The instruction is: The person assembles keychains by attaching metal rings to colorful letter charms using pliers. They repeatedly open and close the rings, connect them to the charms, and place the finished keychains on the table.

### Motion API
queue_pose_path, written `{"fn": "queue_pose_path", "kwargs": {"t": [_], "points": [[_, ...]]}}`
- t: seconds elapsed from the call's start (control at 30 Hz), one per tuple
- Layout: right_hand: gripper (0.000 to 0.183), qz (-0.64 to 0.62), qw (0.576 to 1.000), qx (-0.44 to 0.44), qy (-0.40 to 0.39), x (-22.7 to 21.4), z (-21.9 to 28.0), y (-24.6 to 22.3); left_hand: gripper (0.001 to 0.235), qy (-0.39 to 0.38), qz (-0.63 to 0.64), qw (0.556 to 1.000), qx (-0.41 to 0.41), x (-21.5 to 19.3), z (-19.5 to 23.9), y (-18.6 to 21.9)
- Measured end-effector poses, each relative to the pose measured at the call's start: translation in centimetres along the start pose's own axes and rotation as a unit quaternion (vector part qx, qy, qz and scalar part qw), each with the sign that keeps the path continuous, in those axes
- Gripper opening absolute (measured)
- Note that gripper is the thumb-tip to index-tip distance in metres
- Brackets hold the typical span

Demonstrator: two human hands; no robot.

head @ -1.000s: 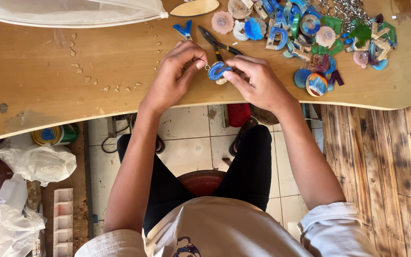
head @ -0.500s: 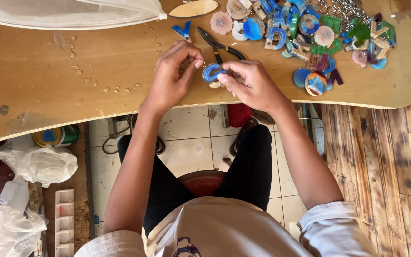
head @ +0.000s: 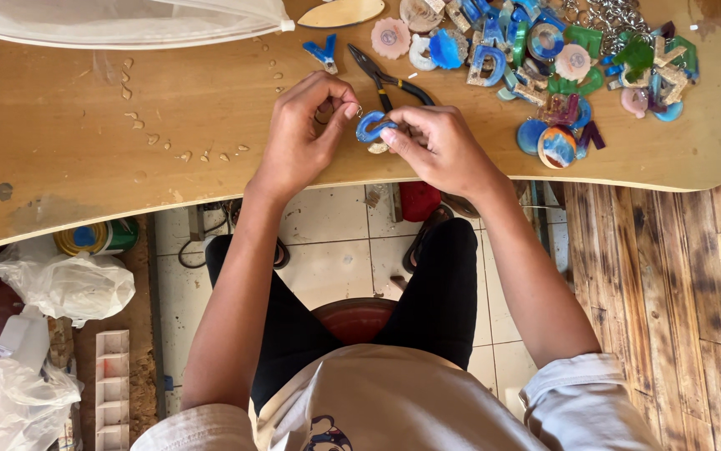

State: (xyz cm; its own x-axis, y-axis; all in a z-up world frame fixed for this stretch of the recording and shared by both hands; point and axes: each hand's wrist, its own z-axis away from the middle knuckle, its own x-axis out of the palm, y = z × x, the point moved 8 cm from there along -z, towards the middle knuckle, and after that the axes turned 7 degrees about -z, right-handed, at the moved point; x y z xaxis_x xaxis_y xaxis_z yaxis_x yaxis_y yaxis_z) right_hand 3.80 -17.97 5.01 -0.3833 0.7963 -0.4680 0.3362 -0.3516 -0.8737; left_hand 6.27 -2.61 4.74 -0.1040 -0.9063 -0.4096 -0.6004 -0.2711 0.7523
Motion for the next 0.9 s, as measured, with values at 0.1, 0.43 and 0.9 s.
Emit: {"fn": "queue_pose_path", "kwargs": {"t": [0.1, 0.43, 0.9], "points": [[0.021, 0.001, 1.000, -0.001, -0.001, 0.1, -0.1, -0.1, 0.009, 0.007, 0.004, 1.000, -0.008, -0.1, 0.0, -0.2], [0.015, 0.000, 1.000, 0.019, 0.021, -0.2, 0.1, 0.5, 0.012, 0.017, 0.006, 1.000, -0.016, 0.0, 0.1, -0.7], [0.037, 0.025, 0.974, -0.153, 0.166, -0.8, -1.7, 2.4, 0.003, 0.002, 0.021, 0.999, -0.032, 0.9, -1.1, -1.0]]}}
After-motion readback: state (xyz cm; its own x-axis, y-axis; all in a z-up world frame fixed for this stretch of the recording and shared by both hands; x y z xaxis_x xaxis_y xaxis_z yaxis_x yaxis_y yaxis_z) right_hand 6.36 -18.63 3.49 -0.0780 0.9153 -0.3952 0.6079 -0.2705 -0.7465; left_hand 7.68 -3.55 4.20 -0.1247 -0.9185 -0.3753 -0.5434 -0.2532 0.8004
